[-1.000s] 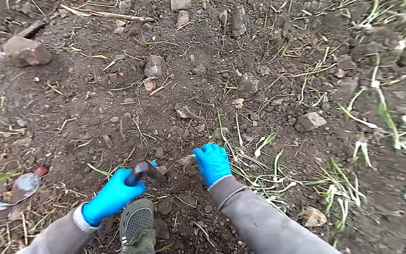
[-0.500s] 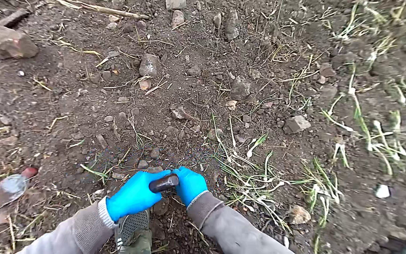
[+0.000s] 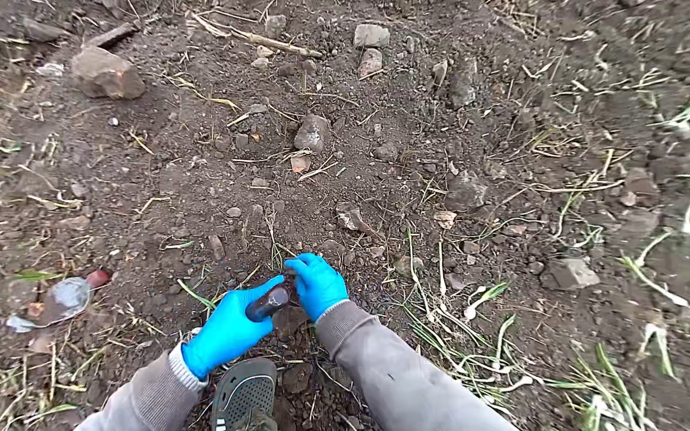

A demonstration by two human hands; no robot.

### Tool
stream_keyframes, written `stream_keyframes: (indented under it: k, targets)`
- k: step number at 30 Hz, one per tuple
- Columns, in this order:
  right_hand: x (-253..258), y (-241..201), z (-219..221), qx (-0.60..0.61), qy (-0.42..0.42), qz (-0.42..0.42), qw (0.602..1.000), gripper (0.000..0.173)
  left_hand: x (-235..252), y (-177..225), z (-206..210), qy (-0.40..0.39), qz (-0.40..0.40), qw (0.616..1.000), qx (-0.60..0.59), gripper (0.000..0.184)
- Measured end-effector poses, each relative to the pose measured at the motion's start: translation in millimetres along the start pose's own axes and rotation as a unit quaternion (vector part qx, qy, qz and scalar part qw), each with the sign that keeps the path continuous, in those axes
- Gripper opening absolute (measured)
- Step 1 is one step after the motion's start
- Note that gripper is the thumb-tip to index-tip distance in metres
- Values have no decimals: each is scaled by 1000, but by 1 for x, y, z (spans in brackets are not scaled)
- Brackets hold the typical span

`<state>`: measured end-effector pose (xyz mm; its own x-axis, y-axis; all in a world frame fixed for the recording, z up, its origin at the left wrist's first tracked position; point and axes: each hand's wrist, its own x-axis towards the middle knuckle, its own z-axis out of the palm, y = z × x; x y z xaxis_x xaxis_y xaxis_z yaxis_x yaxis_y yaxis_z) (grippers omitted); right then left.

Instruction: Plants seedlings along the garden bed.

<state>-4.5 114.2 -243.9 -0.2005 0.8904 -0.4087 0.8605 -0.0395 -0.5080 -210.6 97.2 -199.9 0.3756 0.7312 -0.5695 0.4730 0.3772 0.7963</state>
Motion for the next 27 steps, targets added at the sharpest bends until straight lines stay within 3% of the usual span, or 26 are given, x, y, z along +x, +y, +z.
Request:
stream_keyframes:
  k: [3, 5, 11, 15, 19, 24, 27]
  targets:
    - [40, -19, 6, -70, -78, -13, 994, 50, -12, -15, 7, 61, 6, 995, -83, 35]
    - [51, -28, 11, -101, -103, 14, 989, 52, -15, -24, 10, 106, -11, 987, -124, 5]
    - [38, -21, 13, -75, -123, 25, 989, 47, -14, -31, 5, 103, -29, 983, -148, 4]
    - [33, -18, 23, -64, -84, 20, 994, 44, -13, -29, 9, 109, -26, 985, -132, 7]
    - [37, -20, 16, -72, -130, 44, 988, 50, -15, -37, 11, 108, -31, 982, -152, 9]
    - [-12, 5, 2, -8, 34, 77, 996, 27, -16, -22, -14, 103, -33, 976, -187, 7]
    - [-48, 34, 11, -7, 19, 99, 995, 28, -24, 9, -45, 85, 38, 968, -231, 43]
